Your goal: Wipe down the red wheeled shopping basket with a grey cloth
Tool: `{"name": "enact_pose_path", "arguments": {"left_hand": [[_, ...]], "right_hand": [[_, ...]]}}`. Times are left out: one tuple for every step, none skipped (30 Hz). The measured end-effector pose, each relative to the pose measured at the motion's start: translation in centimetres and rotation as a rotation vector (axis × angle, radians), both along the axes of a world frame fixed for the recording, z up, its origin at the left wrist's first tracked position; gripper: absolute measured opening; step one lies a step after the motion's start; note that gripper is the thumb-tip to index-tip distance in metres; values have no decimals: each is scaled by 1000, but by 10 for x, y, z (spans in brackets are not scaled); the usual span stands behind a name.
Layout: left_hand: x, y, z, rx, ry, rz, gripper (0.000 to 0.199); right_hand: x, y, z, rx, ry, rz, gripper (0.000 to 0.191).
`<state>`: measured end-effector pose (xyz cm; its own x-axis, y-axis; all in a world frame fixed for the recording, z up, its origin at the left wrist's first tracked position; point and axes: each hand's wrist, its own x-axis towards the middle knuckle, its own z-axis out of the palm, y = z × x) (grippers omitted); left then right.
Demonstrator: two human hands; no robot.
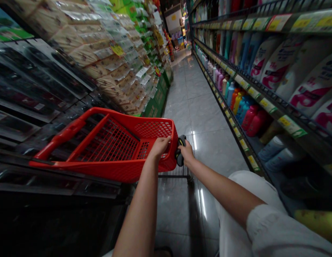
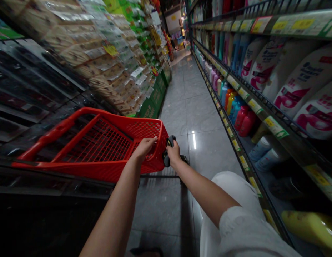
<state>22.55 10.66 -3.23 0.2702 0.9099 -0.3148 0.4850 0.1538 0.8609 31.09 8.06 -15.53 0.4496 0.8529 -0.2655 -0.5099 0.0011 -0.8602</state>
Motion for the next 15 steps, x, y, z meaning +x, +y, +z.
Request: {"name": "enact_pose_path", "arguments": {"left_hand": [[0,0,0,7,-4,-2,43],[0,0,-1,6,-11,-3,43],[0,0,-1,1,-17,-4,42],[0,0,0,-7,-22,-7,42],[-1,-1,0,-14,-26,-10,42],[-1,-1,0,-15,-30,-12,42],[-2,-2,0,-10,-34,-16,42],[-2,-3,0,0,-34,-21,43],[-3,-3,0,16,-29,-29,44],[-4,-4,0,31,-20,-39,45],[-5,-4,0,42,-11,-53,46],[-6,-4,-1,47,-2,-69,46],[-7,-4,-1,51,1,-83,47],[-7,-4,-2,52,-2,-97,47],[-8,-3,-3,51,-11,-110,46]], "right_hand": [[8,9,11,111,-42,-22,48],[16,16,20,191,-97,-58,51],[21,21,25,242,-155,-81,52],[25,24,26,260,-204,-100,52],[25,24,22,239,-236,-107,51],[22,22,14,188,-244,-97,49],[17,17,3,112,-224,-70,46],[11,12,-9,28,-186,-34,43],[4,6,-21,-52,-140,10,40],[-2,1,-30,-112,-102,47,37],[-6,-2,-37,-152,-73,74,35],[-7,-3,-38,-175,-56,86,34],[-6,-2,-35,-174,-50,83,34],[-3,1,-28,-147,-52,68,35],[2,5,-17,-94,-57,49,37]]}}
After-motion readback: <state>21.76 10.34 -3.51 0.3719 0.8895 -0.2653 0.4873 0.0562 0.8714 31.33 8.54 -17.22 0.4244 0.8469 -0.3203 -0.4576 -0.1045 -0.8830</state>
